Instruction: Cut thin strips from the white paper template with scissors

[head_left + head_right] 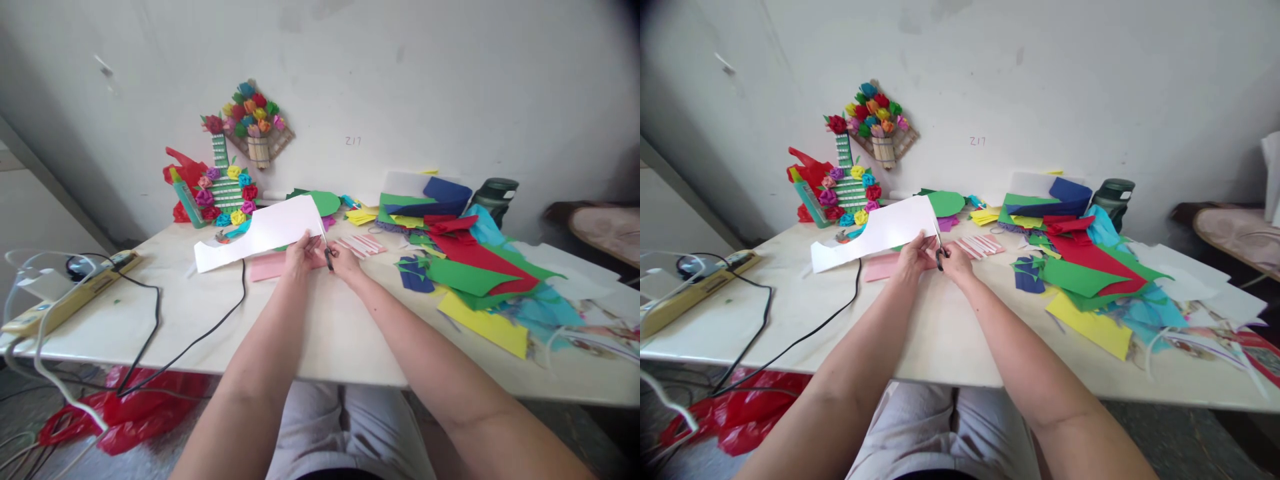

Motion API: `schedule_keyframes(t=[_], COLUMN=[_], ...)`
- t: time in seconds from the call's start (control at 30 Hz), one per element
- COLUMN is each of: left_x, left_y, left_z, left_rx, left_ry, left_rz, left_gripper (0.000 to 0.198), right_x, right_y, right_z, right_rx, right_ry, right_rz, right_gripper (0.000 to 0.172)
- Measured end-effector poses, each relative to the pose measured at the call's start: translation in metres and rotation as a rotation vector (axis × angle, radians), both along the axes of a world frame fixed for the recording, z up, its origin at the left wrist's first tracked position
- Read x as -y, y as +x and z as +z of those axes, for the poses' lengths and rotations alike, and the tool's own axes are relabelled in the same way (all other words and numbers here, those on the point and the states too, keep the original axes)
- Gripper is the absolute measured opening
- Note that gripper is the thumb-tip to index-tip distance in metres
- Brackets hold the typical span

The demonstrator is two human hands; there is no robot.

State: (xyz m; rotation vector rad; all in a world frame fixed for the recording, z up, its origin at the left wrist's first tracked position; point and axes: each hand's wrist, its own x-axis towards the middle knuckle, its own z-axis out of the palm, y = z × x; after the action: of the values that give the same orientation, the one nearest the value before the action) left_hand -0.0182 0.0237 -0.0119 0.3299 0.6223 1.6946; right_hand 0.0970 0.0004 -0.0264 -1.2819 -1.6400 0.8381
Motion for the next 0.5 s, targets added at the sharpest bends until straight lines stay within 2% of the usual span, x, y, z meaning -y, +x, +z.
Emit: schedule_keyframes(t=[0.2, 0.5], left_x=[-0.003, -0.003], left_y=[0.000, -0.001], left_z=[-0.001, -0.001], left_rx=[-0.008, -0.014], left_ry=[-0.021, -0.007], left_rz=[-0.019, -0.003], left_gripper=[0.004, 0.013], right_x=[0.003, 0.011], right_y=[-0.001, -0.003], right_z=[0.001, 0.012], right_rx=[0.038, -0.019], right_ry=[-0.057, -0.072], right_rz=[-0.016, 0.014], right_gripper=[0.035, 0.029])
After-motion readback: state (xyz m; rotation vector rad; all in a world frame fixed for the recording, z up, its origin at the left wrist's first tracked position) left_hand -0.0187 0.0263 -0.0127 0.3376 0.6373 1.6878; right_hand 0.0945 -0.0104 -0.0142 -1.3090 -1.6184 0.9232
